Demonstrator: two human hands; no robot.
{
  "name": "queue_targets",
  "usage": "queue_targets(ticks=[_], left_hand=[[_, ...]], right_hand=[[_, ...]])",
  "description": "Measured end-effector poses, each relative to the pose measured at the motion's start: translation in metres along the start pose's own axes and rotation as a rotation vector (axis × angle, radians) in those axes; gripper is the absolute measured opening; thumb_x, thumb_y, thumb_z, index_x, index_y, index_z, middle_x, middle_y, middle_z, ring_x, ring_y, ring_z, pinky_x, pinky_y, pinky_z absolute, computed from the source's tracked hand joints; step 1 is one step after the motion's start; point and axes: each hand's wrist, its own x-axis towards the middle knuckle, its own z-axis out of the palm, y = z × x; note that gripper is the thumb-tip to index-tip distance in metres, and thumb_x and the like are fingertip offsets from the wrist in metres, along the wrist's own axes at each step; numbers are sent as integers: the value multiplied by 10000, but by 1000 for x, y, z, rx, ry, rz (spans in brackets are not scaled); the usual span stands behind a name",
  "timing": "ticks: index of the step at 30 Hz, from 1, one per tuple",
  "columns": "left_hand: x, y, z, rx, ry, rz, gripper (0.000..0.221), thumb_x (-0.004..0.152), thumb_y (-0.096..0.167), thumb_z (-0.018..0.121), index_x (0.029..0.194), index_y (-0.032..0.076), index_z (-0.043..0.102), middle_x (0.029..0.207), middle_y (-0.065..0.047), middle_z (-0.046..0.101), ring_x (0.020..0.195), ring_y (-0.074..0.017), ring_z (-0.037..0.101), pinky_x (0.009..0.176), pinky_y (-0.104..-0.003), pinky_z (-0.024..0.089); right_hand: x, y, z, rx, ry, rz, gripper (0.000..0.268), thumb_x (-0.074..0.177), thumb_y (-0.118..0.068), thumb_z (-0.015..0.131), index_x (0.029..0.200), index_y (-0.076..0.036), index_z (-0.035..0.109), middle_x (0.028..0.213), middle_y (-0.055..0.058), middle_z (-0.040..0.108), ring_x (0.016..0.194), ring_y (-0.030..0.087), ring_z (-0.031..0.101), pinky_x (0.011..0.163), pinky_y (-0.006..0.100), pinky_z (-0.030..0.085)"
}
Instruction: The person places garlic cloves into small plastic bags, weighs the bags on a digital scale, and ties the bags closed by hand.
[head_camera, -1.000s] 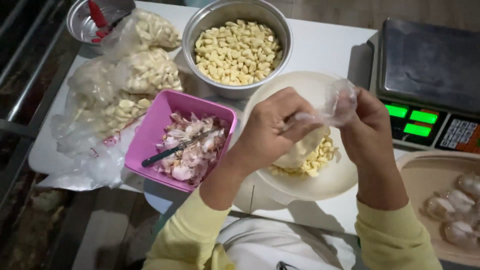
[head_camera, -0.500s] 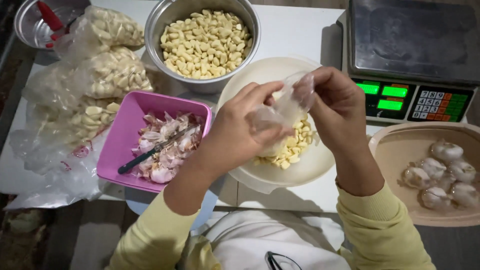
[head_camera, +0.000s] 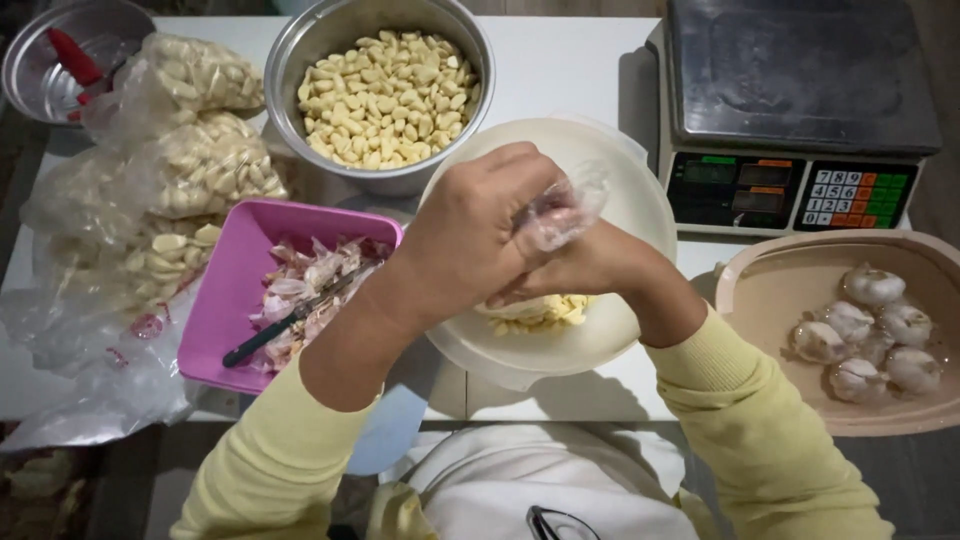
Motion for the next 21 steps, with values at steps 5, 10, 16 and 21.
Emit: queue_targets(ticks=[5, 10, 16, 21], left_hand=[[9, 1, -9, -19, 33, 67, 118, 932, -37, 712, 958, -8, 601, 898, -132, 592, 804, -281, 580, 732, -397, 466], [11, -9, -6, 86, -9, 109, 266, 793, -23, 771, 923, 41, 548, 892, -101, 538, 738, -280, 557, 654, -412, 464], [37, 33, -43, 487, -88, 177, 147, 893, 66, 660, 950, 150, 553, 863, 5, 501, 672, -195, 560, 588, -385, 433], [9, 61, -24, 651, -436, 503, 248, 986, 104, 620, 1175, 87, 780, 1106, -77, 727, 1454, -347, 587, 1340, -617, 215]], right_hand=[[4, -3, -1, -58, -79, -137, 294, 871, -215, 862, 1110, -66, 779, 1091, 63, 814, 1053, 195, 772, 900, 318, 643], [9, 1, -7, -119, -210, -129, 286, 929, -239, 773, 1152, -62, 796, 1137, 51, 823, 1100, 198, 759, 966, 319, 615], [10, 36, -8, 76, -230, -30, 307, 1083, -230, 501, 1271, -16, 617, 1252, 121, 699, 1199, 215, 686, 1054, 345, 579], [-8, 151, 5, -475, -34, -7, 481, 1109, -173, 280, 1579, -79, 238, 1602, 189, 385, 1444, 233, 468, 1193, 402, 370]])
